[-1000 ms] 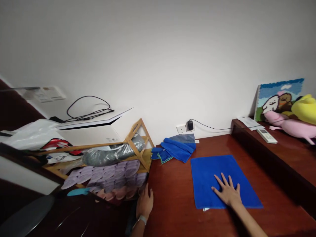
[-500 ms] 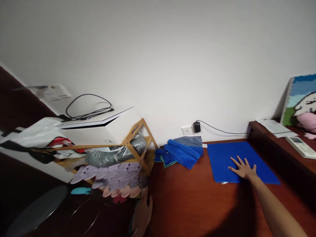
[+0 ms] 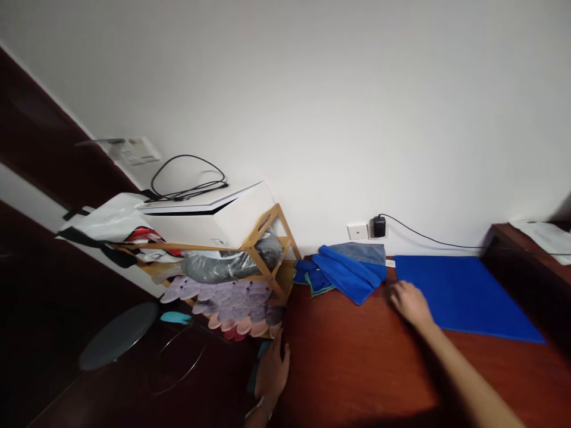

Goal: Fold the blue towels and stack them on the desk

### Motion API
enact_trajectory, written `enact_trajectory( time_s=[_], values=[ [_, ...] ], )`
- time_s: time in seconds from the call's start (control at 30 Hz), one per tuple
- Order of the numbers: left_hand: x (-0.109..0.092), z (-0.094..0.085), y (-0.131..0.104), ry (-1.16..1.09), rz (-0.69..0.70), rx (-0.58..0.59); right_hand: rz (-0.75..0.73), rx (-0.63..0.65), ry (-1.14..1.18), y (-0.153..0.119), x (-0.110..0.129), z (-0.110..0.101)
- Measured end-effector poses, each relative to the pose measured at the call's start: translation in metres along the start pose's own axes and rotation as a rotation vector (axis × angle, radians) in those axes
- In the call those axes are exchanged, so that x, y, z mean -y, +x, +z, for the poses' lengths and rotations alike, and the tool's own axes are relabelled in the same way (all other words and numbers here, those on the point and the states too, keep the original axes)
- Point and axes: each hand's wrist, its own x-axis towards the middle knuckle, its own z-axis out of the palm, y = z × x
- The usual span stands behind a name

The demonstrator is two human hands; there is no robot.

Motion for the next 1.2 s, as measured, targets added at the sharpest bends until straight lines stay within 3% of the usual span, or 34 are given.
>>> enact_trajectory(
  time_s=[0.1,0.2,0.4,0.6,0.73,0.83,1.0,1.03,1.2],
  values=[
    [0.000,0.000,-0.001,-0.016,0.004,0.014,-0.062,0.188,0.074,0.017,0.090,0.008],
    [0.002,0.002,-0.002,-0.031,-0.003,0.002,0.015,0.240,0.036,0.039,0.137,0.015],
    [0.007,0.011,-0.003,0.007,-0.029,0.015,0.067,0.265,-0.041,0.056,0.151,0.010],
    [0.006,0.014,-0.006,0.046,-0.045,-0.011,0.070,0.179,-0.081,0.057,0.158,-0.026],
    [0.004,0.013,-0.006,0.082,-0.039,-0.015,-0.005,0.013,-0.095,0.078,0.167,-0.082],
    [0.003,0.012,-0.006,0.083,-0.050,-0.006,-0.042,-0.173,-0.099,0.098,0.180,-0.150],
    [0.001,0.012,-0.004,0.096,-0.040,-0.019,-0.035,-0.870,0.307,0.097,0.218,-0.278],
    [0.000,0.013,-0.004,0.102,-0.035,-0.025,-0.058,-0.914,0.382,0.089,0.226,-0.298],
    [-0.001,0.005,-0.003,0.093,0.004,-0.110,-0.093,-0.697,0.433,0.034,0.248,-0.362]
  ],
)
